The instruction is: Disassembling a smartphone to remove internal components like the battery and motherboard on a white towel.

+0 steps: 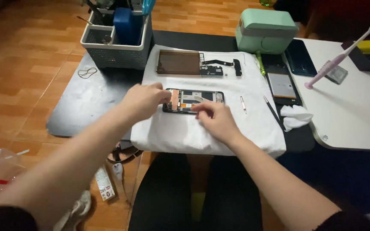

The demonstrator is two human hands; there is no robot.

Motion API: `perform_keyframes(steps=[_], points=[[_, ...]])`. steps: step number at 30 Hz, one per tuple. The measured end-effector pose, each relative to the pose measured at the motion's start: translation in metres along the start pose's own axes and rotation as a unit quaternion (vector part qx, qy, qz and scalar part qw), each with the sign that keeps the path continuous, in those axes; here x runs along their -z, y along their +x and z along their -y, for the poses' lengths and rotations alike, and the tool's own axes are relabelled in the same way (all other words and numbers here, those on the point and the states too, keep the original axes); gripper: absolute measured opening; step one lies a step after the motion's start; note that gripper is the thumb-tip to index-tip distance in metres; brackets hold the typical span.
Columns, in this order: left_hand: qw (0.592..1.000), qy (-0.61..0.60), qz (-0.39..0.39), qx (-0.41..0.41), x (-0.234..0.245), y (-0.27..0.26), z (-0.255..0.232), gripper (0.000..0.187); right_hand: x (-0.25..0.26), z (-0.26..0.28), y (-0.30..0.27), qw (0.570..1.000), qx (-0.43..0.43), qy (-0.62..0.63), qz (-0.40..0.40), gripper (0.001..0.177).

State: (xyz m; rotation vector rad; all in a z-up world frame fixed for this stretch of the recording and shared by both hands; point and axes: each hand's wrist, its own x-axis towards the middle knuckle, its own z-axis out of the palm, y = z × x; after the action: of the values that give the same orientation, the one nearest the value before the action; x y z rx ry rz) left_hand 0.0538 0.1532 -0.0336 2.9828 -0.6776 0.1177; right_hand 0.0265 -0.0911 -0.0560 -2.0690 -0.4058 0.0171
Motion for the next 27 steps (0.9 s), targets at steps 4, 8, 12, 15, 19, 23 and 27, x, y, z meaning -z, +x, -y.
perform_keyframes(steps=[4, 8, 12, 15, 19, 23, 27], points=[[0.984, 0.126, 0.072, -0.100, 0.028, 0.023, -0.005, 0.018, -0.014, -0.021, -0.010, 0.995, 0.060, -0.063, -0.052, 0.025], [0.946, 0.220, 0.114, -0.210, 0.038, 0.043, -0.013, 0.018, -0.015, -0.022, -0.011, 0.991, 0.079, -0.084, -0.062, 0.023], [0.936, 0.232, 0.112, -0.241, 0.038, 0.050, -0.016, 0.015, -0.015, -0.018, -0.014, 0.993, 0.060, -0.094, -0.049, 0.022], [0.985, 0.094, 0.108, -0.098, 0.050, 0.049, -0.012, 0.017, -0.016, -0.021, -0.013, 0.992, 0.064, -0.094, -0.054, 0.022], [0.990, -0.123, -0.010, 0.073, 0.041, 0.011, -0.001, 0.012, -0.016, -0.018, -0.014, 0.993, 0.062, -0.083, -0.053, 0.023], [0.950, -0.248, -0.038, 0.184, 0.018, -0.026, -0.023, 0.033, -0.015, -0.016, -0.015, 0.994, 0.059, -0.079, -0.053, 0.021], [0.927, -0.286, -0.091, 0.224, -0.001, -0.029, -0.034, 0.042, -0.015, -0.018, -0.015, 0.994, 0.054, -0.075, -0.050, 0.021]])
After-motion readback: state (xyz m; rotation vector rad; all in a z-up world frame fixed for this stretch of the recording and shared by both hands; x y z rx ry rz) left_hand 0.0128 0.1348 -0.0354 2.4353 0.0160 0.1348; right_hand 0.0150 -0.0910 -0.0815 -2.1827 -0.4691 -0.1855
